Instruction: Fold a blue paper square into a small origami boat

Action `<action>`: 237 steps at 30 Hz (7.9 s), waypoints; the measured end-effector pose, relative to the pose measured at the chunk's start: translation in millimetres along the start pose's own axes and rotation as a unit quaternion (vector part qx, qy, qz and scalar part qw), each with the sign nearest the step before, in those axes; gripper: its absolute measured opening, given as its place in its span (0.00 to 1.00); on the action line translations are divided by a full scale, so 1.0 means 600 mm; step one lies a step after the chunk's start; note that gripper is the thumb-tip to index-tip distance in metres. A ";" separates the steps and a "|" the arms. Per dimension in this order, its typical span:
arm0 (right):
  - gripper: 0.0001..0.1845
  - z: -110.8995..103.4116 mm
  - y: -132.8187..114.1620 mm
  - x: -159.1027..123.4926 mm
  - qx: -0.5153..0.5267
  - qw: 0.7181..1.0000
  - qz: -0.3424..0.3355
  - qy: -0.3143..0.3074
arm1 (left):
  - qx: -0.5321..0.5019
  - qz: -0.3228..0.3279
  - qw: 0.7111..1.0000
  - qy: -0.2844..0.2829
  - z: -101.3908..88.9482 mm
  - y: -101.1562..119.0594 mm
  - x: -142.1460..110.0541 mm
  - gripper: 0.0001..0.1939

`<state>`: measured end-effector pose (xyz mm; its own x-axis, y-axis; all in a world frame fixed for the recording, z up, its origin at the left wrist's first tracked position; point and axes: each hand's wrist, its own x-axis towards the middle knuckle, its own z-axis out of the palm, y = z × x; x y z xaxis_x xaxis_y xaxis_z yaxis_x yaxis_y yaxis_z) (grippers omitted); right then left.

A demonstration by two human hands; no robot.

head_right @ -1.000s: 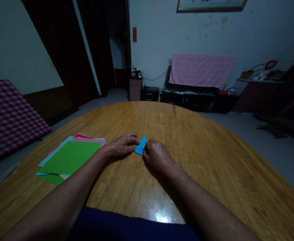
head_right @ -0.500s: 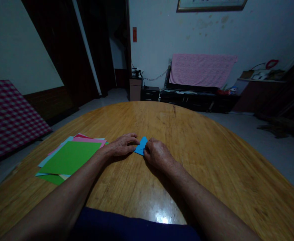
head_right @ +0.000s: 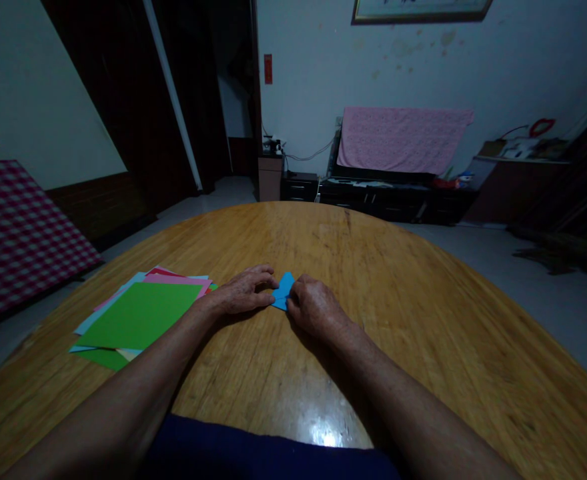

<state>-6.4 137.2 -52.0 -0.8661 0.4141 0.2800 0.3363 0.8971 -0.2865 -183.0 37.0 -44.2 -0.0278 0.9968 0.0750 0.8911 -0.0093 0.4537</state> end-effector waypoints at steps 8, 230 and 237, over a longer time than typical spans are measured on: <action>0.03 -0.004 0.004 -0.002 0.011 1.000 0.023 0.003 | 0.007 0.005 1.000 -0.006 -0.002 0.003 0.000 0.16; 0.13 -0.069 0.008 -0.021 -0.016 0.983 -0.102 -0.152 | 0.116 0.036 0.991 -0.053 -0.014 0.056 -0.011 0.15; 0.12 -0.062 0.000 -0.021 -0.042 0.984 -0.096 -0.142 | 0.084 0.045 0.994 -0.051 -0.015 0.069 -0.013 0.12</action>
<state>18.4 137.6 -21.6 -0.9810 0.1872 0.0506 0.1759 0.9690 -0.1736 -150.0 28.1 -18.3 0.0945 0.9954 0.0154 0.9509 -0.0948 0.2946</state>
